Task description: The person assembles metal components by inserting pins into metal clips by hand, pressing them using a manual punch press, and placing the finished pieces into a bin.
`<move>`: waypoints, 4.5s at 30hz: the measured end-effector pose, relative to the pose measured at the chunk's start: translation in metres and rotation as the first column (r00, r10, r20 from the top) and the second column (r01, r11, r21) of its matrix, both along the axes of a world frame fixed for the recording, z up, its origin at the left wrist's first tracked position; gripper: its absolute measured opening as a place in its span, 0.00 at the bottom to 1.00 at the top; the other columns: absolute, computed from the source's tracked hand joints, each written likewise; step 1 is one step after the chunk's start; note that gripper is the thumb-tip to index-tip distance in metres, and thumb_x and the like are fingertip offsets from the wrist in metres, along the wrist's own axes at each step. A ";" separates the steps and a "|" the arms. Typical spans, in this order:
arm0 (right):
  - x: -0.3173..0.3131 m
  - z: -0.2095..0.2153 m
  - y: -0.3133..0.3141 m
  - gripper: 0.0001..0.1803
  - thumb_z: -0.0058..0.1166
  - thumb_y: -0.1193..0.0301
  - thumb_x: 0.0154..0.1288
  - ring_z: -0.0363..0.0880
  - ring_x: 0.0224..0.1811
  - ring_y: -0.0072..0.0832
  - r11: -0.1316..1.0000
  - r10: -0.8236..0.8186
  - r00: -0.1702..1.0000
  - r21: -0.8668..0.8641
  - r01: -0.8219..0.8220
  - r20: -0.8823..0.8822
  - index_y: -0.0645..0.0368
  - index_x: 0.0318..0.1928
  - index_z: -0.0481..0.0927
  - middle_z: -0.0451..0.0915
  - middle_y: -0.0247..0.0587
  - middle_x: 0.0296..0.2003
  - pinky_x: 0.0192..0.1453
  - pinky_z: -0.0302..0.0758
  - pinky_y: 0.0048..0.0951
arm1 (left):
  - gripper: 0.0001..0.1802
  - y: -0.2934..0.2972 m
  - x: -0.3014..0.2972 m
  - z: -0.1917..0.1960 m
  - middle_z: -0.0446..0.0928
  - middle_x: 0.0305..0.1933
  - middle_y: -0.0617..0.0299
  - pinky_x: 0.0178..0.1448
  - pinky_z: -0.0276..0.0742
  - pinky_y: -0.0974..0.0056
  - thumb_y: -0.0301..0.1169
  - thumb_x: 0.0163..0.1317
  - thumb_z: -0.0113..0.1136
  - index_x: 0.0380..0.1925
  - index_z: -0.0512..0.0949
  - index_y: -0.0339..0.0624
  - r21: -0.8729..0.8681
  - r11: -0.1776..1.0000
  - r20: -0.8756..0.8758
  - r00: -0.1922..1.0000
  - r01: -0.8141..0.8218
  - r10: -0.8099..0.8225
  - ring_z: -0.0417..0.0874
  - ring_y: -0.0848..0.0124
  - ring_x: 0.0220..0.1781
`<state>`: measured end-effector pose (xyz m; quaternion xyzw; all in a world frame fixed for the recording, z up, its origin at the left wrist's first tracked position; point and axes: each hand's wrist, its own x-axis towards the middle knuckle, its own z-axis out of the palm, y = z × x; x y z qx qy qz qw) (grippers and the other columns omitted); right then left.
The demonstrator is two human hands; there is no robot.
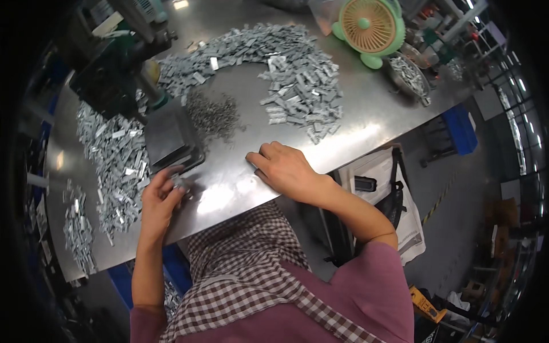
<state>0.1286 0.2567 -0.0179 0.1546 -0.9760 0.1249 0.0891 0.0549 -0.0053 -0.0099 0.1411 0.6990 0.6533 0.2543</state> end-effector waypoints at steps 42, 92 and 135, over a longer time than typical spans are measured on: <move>-0.184 -0.006 0.011 0.08 0.49 0.70 0.54 0.76 0.30 0.41 0.988 -0.010 0.997 -0.155 -0.003 -0.080 0.63 0.31 0.72 0.75 0.49 0.26 0.35 0.70 0.37 | 0.09 0.000 -0.059 0.012 0.77 0.30 0.56 0.34 0.71 0.68 0.25 0.50 0.59 0.32 0.77 0.32 -0.153 0.957 -0.772 0.634 -0.245 0.039 0.77 0.66 0.29; -0.109 0.139 -0.078 0.19 0.50 0.83 0.56 0.70 0.32 0.28 0.238 0.227 0.531 -0.482 -0.843 -0.817 0.65 0.50 0.66 0.71 0.43 0.34 0.42 0.70 0.37 | 0.16 -0.001 -0.084 -0.002 0.80 0.30 0.50 0.34 0.74 0.62 0.35 0.49 0.61 0.36 0.79 0.38 -0.201 0.872 -0.788 0.602 -0.446 0.127 0.80 0.59 0.27; -0.117 0.050 -0.078 0.09 0.50 0.72 0.58 0.74 0.34 0.39 0.825 0.326 0.945 -0.484 -0.293 -0.016 0.65 0.37 0.72 0.75 0.46 0.32 0.39 0.70 0.33 | 0.09 -0.001 -0.056 0.010 0.76 0.26 0.57 0.31 0.71 0.63 0.30 0.47 0.63 0.28 0.79 0.36 -0.195 0.936 -0.861 0.507 -0.293 -0.021 0.77 0.61 0.27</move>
